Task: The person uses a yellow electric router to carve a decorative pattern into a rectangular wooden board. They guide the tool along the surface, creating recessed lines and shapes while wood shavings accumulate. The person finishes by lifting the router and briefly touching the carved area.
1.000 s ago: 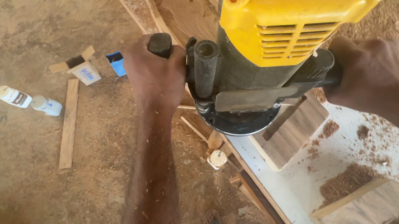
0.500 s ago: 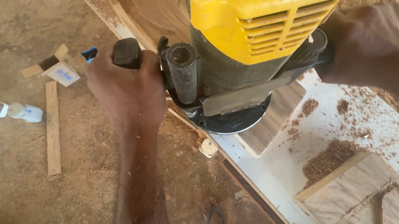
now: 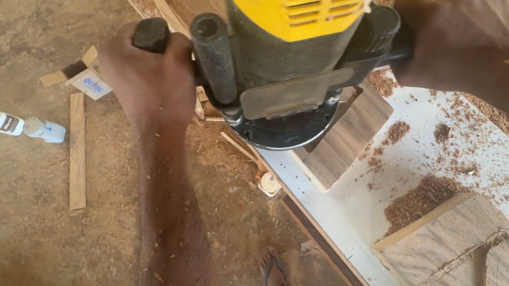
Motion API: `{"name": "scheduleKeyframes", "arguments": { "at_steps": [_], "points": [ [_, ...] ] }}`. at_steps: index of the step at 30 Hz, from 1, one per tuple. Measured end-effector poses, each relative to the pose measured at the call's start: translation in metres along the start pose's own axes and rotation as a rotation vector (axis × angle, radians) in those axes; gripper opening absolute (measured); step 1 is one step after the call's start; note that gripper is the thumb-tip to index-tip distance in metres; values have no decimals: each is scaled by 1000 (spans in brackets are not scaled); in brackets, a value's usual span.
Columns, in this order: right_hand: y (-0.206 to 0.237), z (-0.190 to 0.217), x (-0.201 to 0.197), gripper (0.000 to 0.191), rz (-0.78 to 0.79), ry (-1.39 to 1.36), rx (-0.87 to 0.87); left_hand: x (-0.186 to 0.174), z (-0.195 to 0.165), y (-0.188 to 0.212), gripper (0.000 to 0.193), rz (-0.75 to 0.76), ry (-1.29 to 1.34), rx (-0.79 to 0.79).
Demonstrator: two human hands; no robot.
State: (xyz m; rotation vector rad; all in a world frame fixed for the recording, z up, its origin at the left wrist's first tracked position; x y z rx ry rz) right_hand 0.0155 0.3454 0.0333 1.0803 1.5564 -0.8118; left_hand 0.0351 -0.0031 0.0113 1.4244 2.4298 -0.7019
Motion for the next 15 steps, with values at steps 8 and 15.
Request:
{"name": "scheduleKeyframes", "arguments": {
  "at_steps": [8,15],
  "points": [
    [-9,-4,16,22,186,2,109,-6,-6,-3,18,-8,-147,50],
    [-17,2,8,21,7,28,-20,-8,0,-8,14,6,-58,-112]
  ]
}}
Point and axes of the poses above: each hand's wrist, its own y-axis away from the middle knuckle, its own x-axis out of the palm, z = x × y, the point moved 9 cm from there along -y, towards the middle knuckle, and after that the axes turned 4 degrees about z, right-handed, at the moved point
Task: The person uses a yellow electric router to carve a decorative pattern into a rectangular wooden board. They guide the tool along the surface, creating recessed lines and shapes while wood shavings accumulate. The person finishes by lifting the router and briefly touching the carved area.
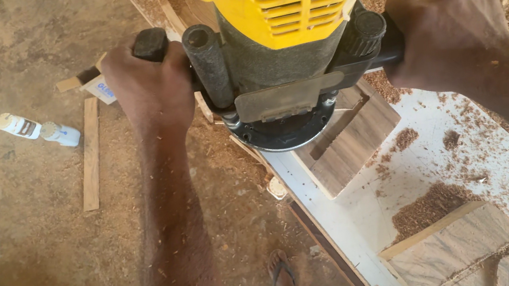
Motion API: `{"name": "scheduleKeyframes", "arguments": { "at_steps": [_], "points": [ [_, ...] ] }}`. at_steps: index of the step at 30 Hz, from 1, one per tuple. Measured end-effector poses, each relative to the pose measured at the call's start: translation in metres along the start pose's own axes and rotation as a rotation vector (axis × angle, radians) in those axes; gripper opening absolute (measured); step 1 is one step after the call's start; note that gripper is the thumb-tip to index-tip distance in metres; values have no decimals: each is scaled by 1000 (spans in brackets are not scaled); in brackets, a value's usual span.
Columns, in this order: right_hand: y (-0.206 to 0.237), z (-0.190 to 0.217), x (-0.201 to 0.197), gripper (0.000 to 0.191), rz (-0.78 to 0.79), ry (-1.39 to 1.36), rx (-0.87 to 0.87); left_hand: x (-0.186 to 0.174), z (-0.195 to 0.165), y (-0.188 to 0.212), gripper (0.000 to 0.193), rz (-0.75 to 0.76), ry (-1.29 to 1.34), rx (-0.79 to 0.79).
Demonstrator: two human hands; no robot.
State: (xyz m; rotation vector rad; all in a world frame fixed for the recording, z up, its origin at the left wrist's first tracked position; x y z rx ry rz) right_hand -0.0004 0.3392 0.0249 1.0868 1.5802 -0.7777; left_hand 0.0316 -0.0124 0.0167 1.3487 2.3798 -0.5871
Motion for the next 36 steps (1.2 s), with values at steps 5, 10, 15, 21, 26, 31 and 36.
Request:
{"name": "scheduleKeyframes", "arguments": {
  "at_steps": [5,10,15,21,26,31,36],
  "points": [
    [-3,-3,7,22,17,20,24,-2,-14,0,20,-6,-46,156],
    [-6,-1,6,21,27,48,26,0,-13,-2,21,-6,-15,192],
    [-10,-3,8,22,143,4,111,-2,-10,-6,19,-24,-28,170],
    [-13,1,5,25,200,11,130,2,3,-13,20,13,-57,76],
    [-16,3,4,25,189,6,115,-1,3,-16,30,-47,-140,77],
    [-21,2,7,22,161,8,95,1,10,-19,31,-13,-94,-6],
    [-26,4,6,24,126,16,75,2,10,-22,31,-7,-118,4]
  ]
}}
Point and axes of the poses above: each hand's wrist, its own y-axis away from the middle knuckle, its own x-axis out of the palm, z = x × y, the point moved 9 cm from there along -y, towards the middle knuckle, and after that the axes turned 4 degrees about z, right-handed, at the moved point
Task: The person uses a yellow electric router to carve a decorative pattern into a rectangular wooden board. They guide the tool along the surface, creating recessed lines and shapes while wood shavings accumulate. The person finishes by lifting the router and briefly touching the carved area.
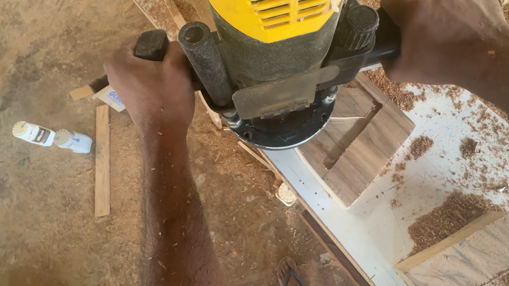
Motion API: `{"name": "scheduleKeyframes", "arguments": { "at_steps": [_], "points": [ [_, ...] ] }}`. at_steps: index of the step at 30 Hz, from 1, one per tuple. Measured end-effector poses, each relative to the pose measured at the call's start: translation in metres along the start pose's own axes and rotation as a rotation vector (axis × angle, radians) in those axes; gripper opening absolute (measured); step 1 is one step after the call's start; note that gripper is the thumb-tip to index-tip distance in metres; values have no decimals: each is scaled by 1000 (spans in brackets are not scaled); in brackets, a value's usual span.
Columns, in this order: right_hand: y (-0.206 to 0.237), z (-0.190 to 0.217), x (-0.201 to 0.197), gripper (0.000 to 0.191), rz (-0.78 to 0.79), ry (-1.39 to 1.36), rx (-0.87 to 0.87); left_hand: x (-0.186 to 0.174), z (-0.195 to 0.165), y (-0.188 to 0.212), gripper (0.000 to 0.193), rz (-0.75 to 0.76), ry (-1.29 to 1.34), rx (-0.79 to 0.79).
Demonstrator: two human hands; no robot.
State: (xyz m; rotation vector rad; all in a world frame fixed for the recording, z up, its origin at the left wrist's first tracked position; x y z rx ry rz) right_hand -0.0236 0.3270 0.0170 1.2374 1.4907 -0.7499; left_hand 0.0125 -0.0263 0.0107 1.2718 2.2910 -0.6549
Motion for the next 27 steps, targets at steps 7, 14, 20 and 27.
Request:
{"name": "scheduleKeyframes", "arguments": {
  "at_steps": [7,14,20,27],
  "points": [
    [-5,2,-1,19,52,-14,30,-5,-5,-5,28,-61,23,86],
    [-11,6,-5,18,9,-17,-2,-5,-5,-10,21,-50,66,103],
    [-16,6,-4,22,47,1,13,-7,-5,-14,22,-81,18,154],
    [-21,11,-7,26,55,-9,16,-7,-4,-18,18,-71,20,161]
  ]
}}
Point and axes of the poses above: each hand's wrist, its own y-axis away from the middle knuckle, its own x-axis out of the palm, z = x × y, the point moved 9 cm from there along -y, towards the middle knuckle, and after that the axes turned 4 degrees about z, right-handed, at the moved point
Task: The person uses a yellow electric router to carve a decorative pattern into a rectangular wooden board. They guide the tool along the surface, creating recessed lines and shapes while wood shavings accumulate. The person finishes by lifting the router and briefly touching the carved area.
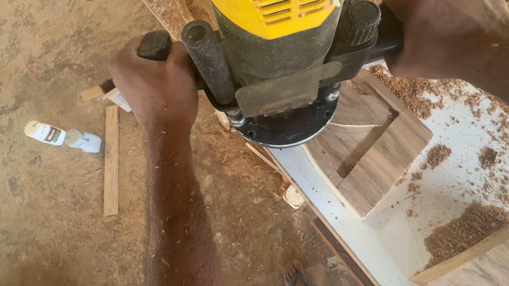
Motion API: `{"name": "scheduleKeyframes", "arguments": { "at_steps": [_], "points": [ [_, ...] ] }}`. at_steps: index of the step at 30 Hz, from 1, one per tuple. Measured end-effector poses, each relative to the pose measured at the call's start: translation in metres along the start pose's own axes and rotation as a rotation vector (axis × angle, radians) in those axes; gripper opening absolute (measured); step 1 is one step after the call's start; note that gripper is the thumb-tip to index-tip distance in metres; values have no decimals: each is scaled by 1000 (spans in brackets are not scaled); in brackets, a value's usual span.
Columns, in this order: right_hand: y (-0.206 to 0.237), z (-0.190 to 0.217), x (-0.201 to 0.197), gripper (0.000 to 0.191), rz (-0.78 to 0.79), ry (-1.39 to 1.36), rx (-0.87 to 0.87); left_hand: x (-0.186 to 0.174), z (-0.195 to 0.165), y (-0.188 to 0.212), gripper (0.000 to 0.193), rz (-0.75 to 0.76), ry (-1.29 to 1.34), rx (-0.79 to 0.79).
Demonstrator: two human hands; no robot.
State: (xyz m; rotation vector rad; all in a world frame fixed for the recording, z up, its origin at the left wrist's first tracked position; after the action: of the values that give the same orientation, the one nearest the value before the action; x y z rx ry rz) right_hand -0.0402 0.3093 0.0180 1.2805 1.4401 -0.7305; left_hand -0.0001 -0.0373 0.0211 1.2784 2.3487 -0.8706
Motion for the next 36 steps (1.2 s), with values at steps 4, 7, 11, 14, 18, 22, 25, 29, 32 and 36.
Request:
{"name": "scheduleKeyframes", "arguments": {
  "at_steps": [4,7,11,14,18,22,25,29,32,36],
  "points": [
    [-1,2,-5,24,3,1,-1,9,13,0,17,129,-26,-181],
    [-3,2,-3,25,38,13,16,3,9,0,14,70,80,-182],
    [-7,0,7,27,79,-4,28,4,10,2,18,80,79,-199],
    [-7,2,4,27,-17,4,-31,3,13,3,23,67,29,-207],
    [-8,4,6,25,-40,0,-48,0,14,3,31,64,1,-191],
    [-10,2,12,26,32,-16,7,-1,18,4,37,86,-41,-238],
    [-9,6,7,26,-27,-16,-31,-2,21,4,46,78,-45,-264],
    [-10,8,7,25,-58,-5,-49,-5,22,2,57,23,-35,-220],
    [-13,8,9,24,-63,-33,-45,-3,25,0,60,30,-32,-196],
    [-15,9,8,24,-78,-8,-62,-2,29,0,53,28,16,-224]
  ]
}}
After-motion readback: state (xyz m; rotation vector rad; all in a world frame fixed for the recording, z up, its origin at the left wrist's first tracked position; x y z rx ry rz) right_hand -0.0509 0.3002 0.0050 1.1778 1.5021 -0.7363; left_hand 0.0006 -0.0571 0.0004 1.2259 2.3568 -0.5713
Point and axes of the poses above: each hand's wrist, its own y-axis away from the middle knuckle, its own x-axis out of the palm, z = x × y, the point moved 9 cm from there along -y, towards the middle knuckle, and after that the axes turned 4 degrees about z, right-handed, at the moved point
